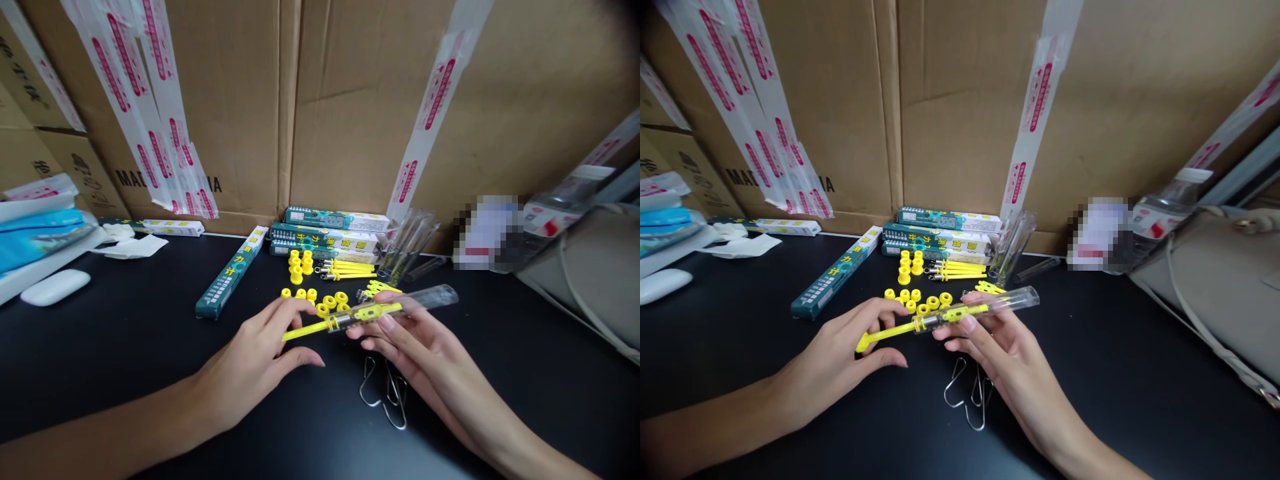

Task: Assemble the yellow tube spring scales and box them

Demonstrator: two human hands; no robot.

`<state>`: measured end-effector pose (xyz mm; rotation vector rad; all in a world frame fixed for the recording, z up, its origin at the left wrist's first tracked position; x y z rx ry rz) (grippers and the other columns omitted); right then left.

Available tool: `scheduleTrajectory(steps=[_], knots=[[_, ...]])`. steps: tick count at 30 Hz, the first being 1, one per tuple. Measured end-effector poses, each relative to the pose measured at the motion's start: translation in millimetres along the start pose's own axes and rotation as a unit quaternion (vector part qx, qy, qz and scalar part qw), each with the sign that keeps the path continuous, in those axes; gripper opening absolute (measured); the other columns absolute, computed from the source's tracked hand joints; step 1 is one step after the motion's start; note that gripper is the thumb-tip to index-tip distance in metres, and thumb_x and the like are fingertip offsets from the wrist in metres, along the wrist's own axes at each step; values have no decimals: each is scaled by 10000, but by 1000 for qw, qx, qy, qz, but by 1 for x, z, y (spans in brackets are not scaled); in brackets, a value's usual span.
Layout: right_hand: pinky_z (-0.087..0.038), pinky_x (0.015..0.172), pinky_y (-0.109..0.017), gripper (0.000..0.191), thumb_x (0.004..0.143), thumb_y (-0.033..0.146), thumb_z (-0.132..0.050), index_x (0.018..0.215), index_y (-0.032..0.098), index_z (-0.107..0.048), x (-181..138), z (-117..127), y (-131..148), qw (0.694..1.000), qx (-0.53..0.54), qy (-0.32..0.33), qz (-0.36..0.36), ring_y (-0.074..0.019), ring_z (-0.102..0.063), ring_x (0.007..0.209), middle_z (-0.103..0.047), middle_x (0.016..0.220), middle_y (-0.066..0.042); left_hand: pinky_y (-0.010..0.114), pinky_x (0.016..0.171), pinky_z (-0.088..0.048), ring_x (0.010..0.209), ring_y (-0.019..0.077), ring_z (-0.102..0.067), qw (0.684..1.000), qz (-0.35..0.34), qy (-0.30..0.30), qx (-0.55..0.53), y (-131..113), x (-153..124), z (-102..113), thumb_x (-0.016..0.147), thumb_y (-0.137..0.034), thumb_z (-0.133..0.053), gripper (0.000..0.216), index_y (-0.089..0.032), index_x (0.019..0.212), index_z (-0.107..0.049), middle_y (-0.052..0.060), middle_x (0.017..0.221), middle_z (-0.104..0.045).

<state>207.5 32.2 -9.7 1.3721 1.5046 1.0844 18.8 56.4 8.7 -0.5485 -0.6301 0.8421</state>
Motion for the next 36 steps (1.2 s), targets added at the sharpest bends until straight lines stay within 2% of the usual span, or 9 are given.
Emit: scheduleTrajectory(steps=[3,6,9,14,19,23,26,30,36], knots=[[-554,892,-326,239,917,357,-693,1128,266,-625,0,-1,-1,1000,-7,4,-4,-194,-708,973,-748,1008,-48,254,708,-542,801,149,-592,1000,-3,-4,-21,-1,0,1,815,-299,-777,498,-270,1220,-490,-9,1004,-565],[-557,886,-334,251,914,357,-695,1138,260,-636,-1,0,-1,1000,-6,-2,-5,-200,-711,964,-749,1009,-54,310,827,-557,895,163,-597,997,-25,17,-71,-6,-1,2,885,-174,-613,429,-265,1274,-458,39,1101,-561],[-558,886,-339,265,902,363,-709,1139,256,-658,-1,2,-1,1000,4,-11,-6,-204,-716,955,-759,990,-61,320,845,-573,960,173,-618,988,-12,32,-151,-5,-1,3,899,-94,-478,393,-260,1256,-474,75,1143,-576],[-561,895,-341,278,877,378,-737,1117,246,-685,1,3,1,999,21,-33,-12,-207,-720,959,-771,1008,-74,343,955,-552,1064,187,-643,971,20,-1,-239,5,6,2,910,-130,-541,282,-237,1171,-529,70,1119,-600],[-570,871,-303,279,867,369,-753,1111,248,-692,1,3,1,999,30,-35,-7,-192,-724,948,-773,1012,-64,355,904,-575,1045,196,-662,976,49,-10,-211,19,8,-5,930,-215,-585,175,-238,1103,-570,48,1122,-638],[-567,869,-280,258,876,351,-748,1104,242,-697,1,5,1,999,38,-38,-9,-180,-724,949,-774,1011,-63,336,859,-577,985,184,-652,986,49,-24,-156,20,5,-1,916,-226,-614,249,-249,1156,-553,52,1132,-630],[-559,888,-275,236,891,352,-731,1093,233,-702,2,5,-1,998,44,-38,-19,-178,-720,962,-774,1001,-61,325,893,-570,1110,198,-617,984,4,10,-177,7,2,-1,966,-190,-511,277,-270,1231,-516,67,1209,-608],[-555,904,-267,243,905,336,-718,1122,229,-693,2,5,-4,998,50,-35,-35,-171,-717,970,-766,998,-49,367,945,-567,1196,223,-582,965,-4,73,-251,-4,-1,-5,1035,-219,-364,283,-278,1275,-503,83,1304,-573],[-557,896,-256,213,898,351,-725,1050,203,-711,0,5,-5,997,52,-30,-47,-156,-715,942,-764,1006,-59,392,1131,-378,1348,239,-457,947,6,118,-297,-4,-1,-8,1045,-300,-401,307,-244,1339,-472,82,1389,-531]])
Point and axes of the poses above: each hand's wrist, its own x-axis towards the middle knuckle, its own z-axis out of the back of the hand, y = z × x, the point moved 7 cm from there along x, towards the middle knuckle
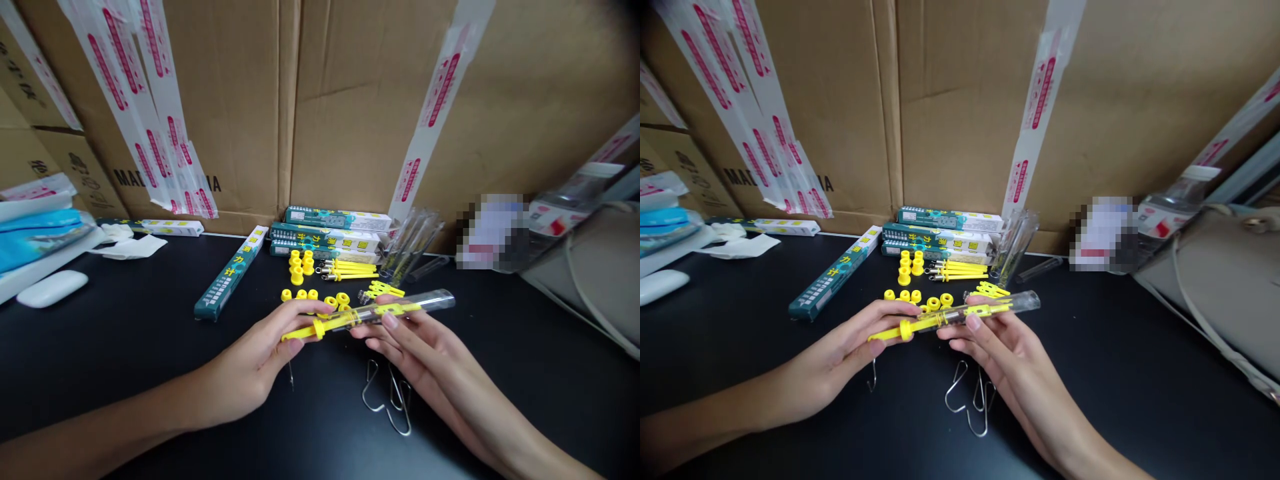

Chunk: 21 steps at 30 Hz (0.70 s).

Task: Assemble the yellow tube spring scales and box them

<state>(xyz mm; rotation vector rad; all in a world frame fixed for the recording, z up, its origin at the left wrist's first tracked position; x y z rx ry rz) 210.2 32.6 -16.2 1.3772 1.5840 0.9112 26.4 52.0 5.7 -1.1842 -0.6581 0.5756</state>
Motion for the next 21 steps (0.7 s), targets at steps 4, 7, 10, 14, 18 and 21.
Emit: scheduleTrajectory(steps=[4,7,10,14,18,21], knots=[[-559,889,-247,207,894,346,-731,1041,202,-701,-1,-1,-1,1000,-8,8,-7,-147,-715,924,-765,984,-53,402,1086,-386,1264,241,-533,999,27,17,-44,5,2,-3,1008,-270,-484,335,-241,1340,-445,86,1342,-568],[-563,879,-253,245,889,345,-737,1086,213,-676,-1,-2,-1,1000,-14,14,-4,-151,-719,919,-767,962,-51,389,954,-499,1131,247,-629,992,47,-14,-114,10,5,-3,906,-221,-623,410,-252,1286,-473,81,1307,-556],[-565,867,-256,266,887,347,-739,1104,214,-659,-1,-3,0,1000,-18,17,-1,-155,-722,915,-772,960,-61,353,686,-599,872,243,-730,977,110,-90,-156,23,6,4,753,-147,-731,520,-257,1208,-504,50,1169,-566],[-565,864,-255,265,884,346,-742,1100,220,-656,0,-2,-1,1000,-23,17,1,-159,-723,918,-772,953,-56,292,515,-575,542,155,-694,968,160,-129,-143,29,6,9,674,-129,-776,426,-199,1036,-563,-26,898,-598],[-564,866,-256,236,904,347,-718,1091,214,-660,0,-4,-1,999,-27,25,-1,-159,-724,915,-770,956,-54,225,534,-547,556,110,-668,968,166,-114,-150,24,7,9,665,-99,-773,299,-156,914,-619,-42,800,-604],[-565,864,-259,228,901,338,-723,1083,218,-660,-1,-6,0,999,-26,31,2,-160,-725,912,-768,952,-50,214,590,-543,653,124,-705,973,146,-102,-147,19,10,9,743,-117,-726,181,-142,898,-637,-18,849,-612]])
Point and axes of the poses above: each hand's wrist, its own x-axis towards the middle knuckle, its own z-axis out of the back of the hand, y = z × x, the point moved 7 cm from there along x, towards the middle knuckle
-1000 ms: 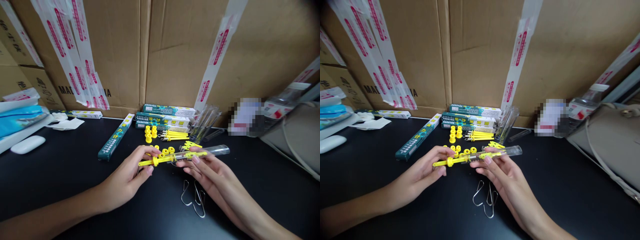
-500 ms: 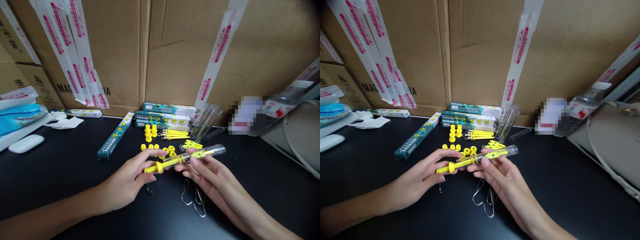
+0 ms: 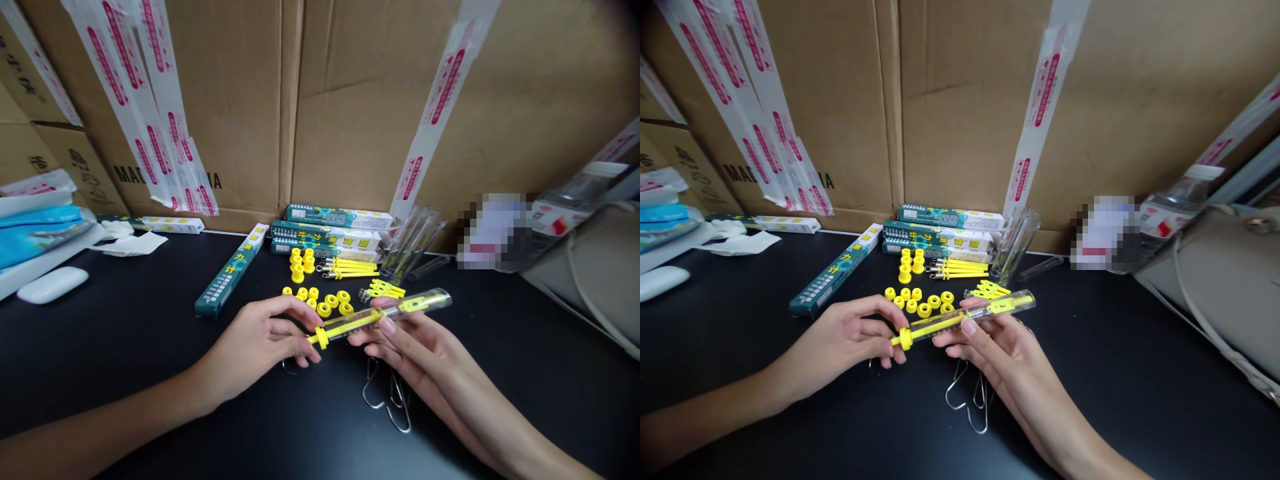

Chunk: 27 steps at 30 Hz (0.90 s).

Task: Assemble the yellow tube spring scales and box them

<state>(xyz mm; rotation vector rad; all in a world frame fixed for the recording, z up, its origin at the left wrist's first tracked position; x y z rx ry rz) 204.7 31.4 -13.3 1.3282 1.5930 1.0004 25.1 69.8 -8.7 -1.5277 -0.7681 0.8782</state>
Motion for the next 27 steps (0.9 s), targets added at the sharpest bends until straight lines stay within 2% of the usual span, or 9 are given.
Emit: scheduleTrajectory(steps=[5,10,16,24,27], knots=[[-565,858,-256,210,919,330,-702,1090,217,-657,0,0,-2,1000,-8,3,-2,-159,-723,919,-766,969,-54,265,673,-558,762,182,-753,998,-59,17,-16,-6,-1,-1,841,-135,-657,185,-178,1014,-608,-11,959,-586],[-561,868,-254,240,922,327,-699,1128,221,-635,-1,-1,-5,1000,-6,16,-13,-159,-724,939,-762,969,-44,254,657,-542,718,157,-736,1000,-26,12,-14,1,-2,0,759,-110,-727,232,-176,953,-618,-20,953,-610],[-566,832,-236,241,917,343,-704,1111,225,-623,-3,-7,-2,999,-21,36,-3,-145,-725,896,-766,931,-45,214,588,-495,584,76,-649,1000,13,-10,-1,1,-2,0,675,-81,-759,257,-154,886,-632,-25,867,-673],[-563,849,-270,233,926,347,-689,1108,209,-639,-3,-6,-1,999,-24,31,-7,-163,-722,908,-764,936,-59,243,645,-527,643,127,-683,999,18,24,-27,0,-3,-3,626,-95,-822,343,-167,899,-627,-29,696,-719],[-561,841,-275,237,919,348,-697,1107,216,-636,-4,-6,0,999,-31,26,-6,-168,-722,908,-769,938,-62,253,674,-536,664,140,-696,999,30,14,-19,3,-3,-1,614,-109,-840,316,-162,854,-641,-13,675,-737]])
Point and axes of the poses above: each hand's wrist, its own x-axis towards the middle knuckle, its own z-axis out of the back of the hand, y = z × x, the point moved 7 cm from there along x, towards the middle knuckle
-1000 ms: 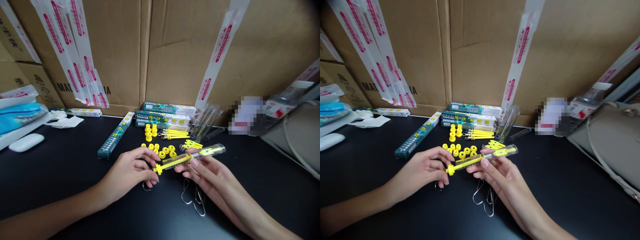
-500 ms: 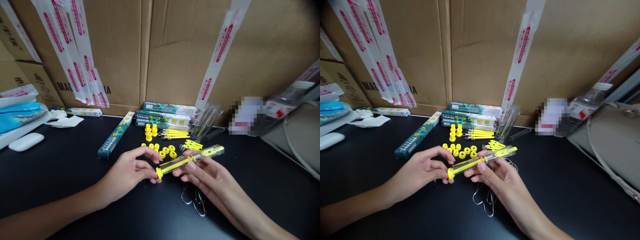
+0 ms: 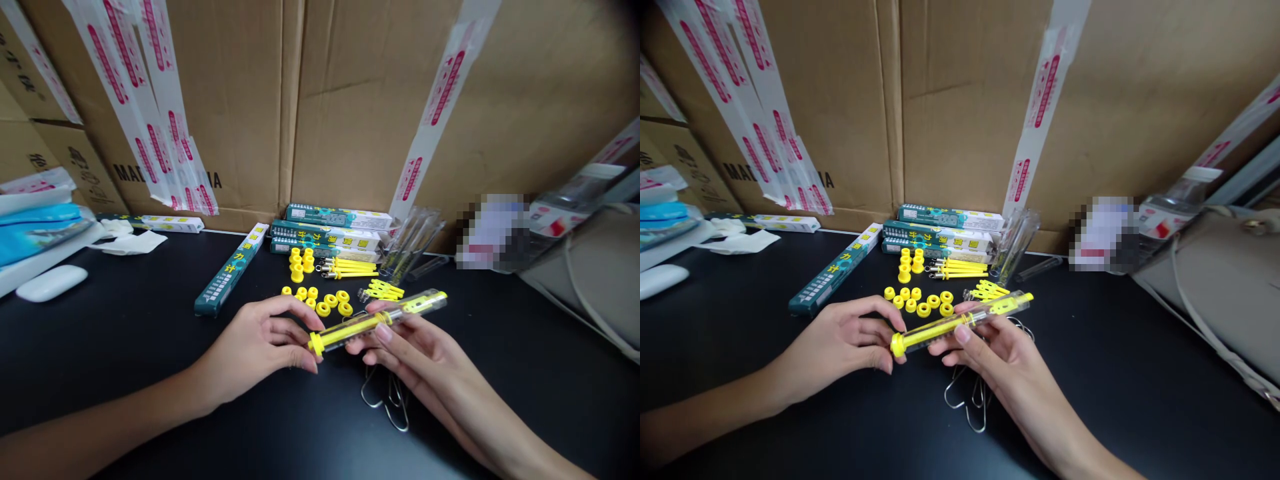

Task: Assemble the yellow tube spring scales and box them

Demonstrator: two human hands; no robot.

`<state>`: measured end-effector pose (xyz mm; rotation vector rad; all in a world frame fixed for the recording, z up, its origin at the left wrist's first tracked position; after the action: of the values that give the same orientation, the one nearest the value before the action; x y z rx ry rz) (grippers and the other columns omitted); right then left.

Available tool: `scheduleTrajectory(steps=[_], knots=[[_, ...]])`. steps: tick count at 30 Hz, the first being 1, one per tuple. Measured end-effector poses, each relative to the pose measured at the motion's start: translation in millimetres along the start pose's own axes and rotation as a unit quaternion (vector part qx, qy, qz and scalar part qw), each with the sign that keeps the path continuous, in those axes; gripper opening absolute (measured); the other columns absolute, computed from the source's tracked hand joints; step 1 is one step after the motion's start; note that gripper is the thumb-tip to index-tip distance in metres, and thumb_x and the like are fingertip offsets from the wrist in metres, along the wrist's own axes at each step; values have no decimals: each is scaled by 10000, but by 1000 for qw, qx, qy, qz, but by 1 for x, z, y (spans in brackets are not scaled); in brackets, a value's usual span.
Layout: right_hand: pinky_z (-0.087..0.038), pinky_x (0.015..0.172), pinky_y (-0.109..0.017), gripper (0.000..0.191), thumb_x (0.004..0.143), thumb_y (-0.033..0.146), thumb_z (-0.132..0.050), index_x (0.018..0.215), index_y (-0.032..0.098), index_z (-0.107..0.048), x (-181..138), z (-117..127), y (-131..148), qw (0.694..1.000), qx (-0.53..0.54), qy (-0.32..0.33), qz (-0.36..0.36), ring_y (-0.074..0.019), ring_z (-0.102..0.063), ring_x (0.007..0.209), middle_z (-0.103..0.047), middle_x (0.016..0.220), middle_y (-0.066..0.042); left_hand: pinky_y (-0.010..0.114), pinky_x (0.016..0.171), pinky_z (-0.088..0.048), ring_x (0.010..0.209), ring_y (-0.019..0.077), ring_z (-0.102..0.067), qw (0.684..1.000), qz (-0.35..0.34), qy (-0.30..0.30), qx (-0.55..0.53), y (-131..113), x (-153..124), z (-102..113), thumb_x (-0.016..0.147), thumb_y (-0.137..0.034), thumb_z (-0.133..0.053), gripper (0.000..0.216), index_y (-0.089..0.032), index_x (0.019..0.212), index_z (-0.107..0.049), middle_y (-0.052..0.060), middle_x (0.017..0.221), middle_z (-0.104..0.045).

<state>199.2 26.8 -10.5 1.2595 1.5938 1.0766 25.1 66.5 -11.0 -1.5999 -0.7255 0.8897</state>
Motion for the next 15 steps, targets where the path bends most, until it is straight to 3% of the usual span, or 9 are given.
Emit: scheduleTrajectory(steps=[4,15], knots=[[-566,820,-278,248,909,344,-710,1116,231,-636,-1,-1,0,1000,-5,-1,-1,-174,-726,894,-769,933,-54,251,679,-536,662,149,-706,999,9,-35,21,1,1,4,590,-105,-847,287,-158,799,-656,-24,652,-726],[-562,804,-254,202,920,329,-699,1100,243,-669,-1,-4,-1,1000,-9,18,0,-150,-713,850,-764,900,-35,198,603,-521,590,120,-688,999,-13,-4,51,2,-3,-1,629,-66,-802,277,-170,864,-700,-43,651,-730]])
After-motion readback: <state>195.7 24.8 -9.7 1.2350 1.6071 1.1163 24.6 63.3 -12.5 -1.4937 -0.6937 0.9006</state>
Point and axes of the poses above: each hand's wrist, its own x-axis towards the middle knuckle, its own z-axis out of the back of the hand, y = z × x, the point moved 7 cm from there along x, towards the middle knuckle
